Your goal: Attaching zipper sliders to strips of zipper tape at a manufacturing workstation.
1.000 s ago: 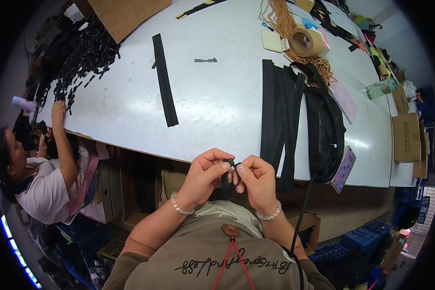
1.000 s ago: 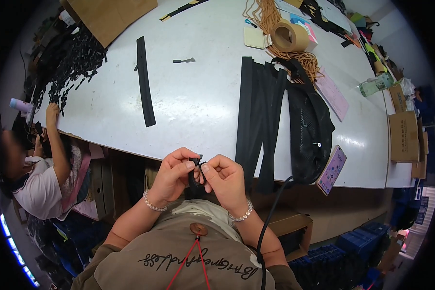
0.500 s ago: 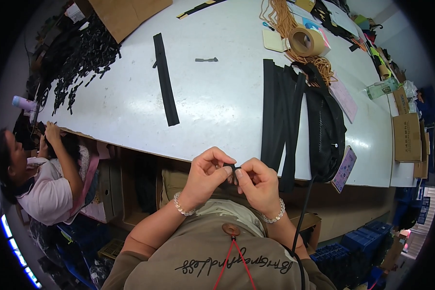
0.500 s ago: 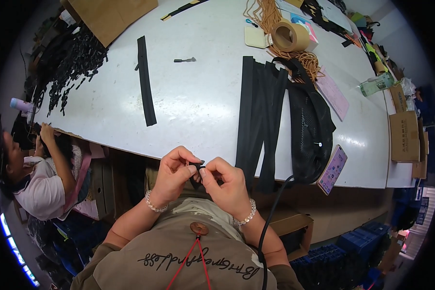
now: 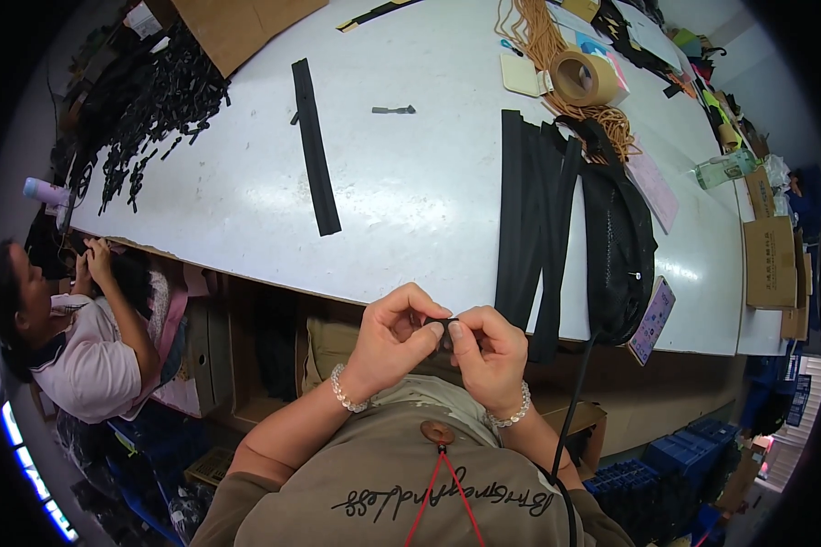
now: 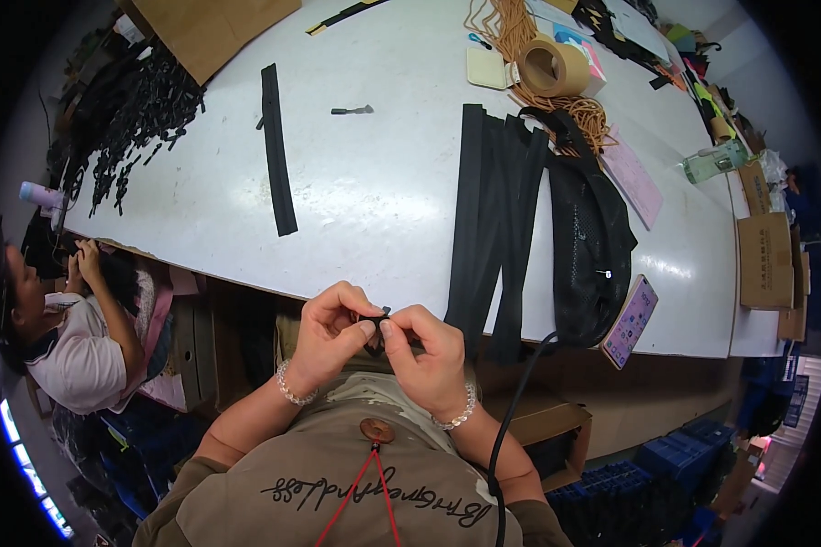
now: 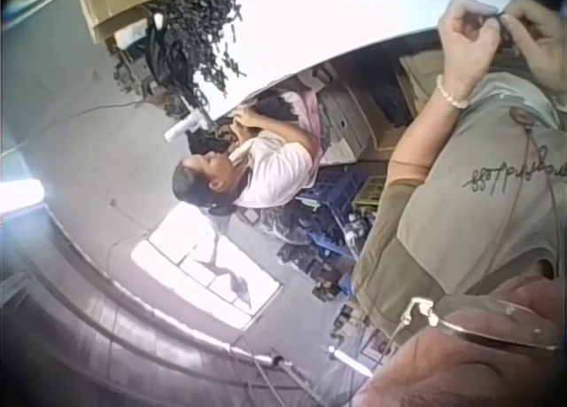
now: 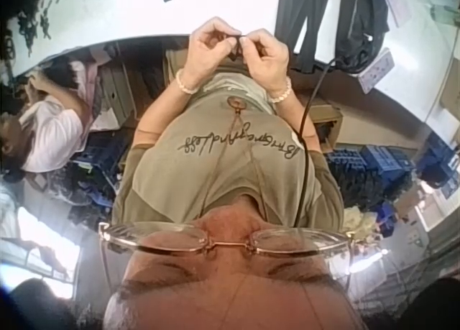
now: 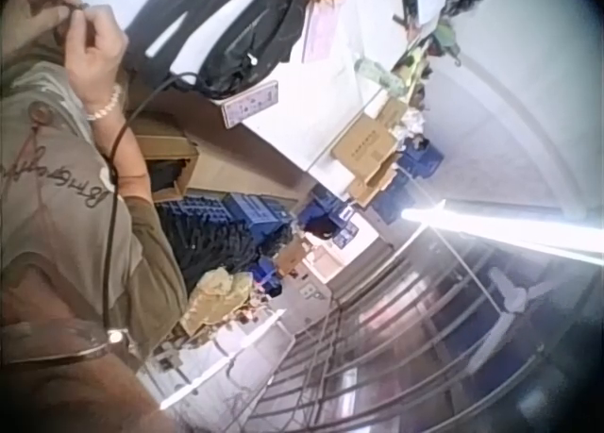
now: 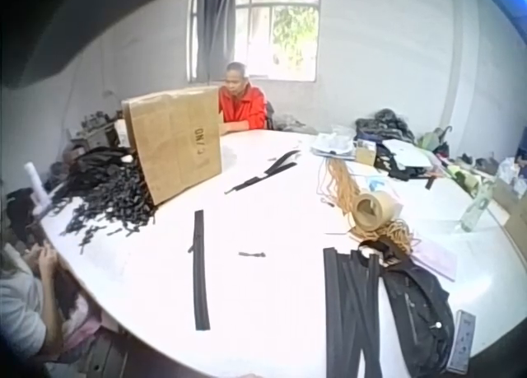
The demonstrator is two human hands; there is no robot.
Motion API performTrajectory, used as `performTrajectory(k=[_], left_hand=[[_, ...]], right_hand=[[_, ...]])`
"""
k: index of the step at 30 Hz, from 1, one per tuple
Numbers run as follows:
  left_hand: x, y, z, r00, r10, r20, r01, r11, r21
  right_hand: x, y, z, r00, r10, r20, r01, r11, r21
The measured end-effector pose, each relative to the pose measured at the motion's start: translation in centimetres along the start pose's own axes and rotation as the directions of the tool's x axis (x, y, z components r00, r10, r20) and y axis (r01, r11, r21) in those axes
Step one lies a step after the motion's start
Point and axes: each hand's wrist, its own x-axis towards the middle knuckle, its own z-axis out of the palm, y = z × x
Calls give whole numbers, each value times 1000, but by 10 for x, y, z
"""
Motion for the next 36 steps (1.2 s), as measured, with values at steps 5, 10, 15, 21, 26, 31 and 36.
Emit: performTrajectory(k=[5,10,15,21,26,31,36], left_hand=[[-4,3,1,1000,-23,-5,23,1000,-7],[-7,-1,-4,999,-28,-28,28,999,20],[-6,-1,-3,1000,-30,4,30,999,-25],[-6,-2,-5,999,13,30,-12,999,-39],[-7,-4,-5,999,19,39,-17,999,-44],[-8,-5,-2,999,-12,33,13,1000,-11],[-12,-1,5,994,1,-108,1,1000,17]], right_hand=[[-3,6,0,992,124,14,-124,979,160],[4,3,-8,985,115,132,-135,979,152],[-5,8,1,999,33,-34,-28,991,133],[-7,4,9,994,-20,-108,34,990,134],[-6,-1,11,994,-6,-110,26,982,186],[-6,0,8,993,40,-114,-14,974,227],[-5,18,-2,994,-88,-67,92,993,71]])
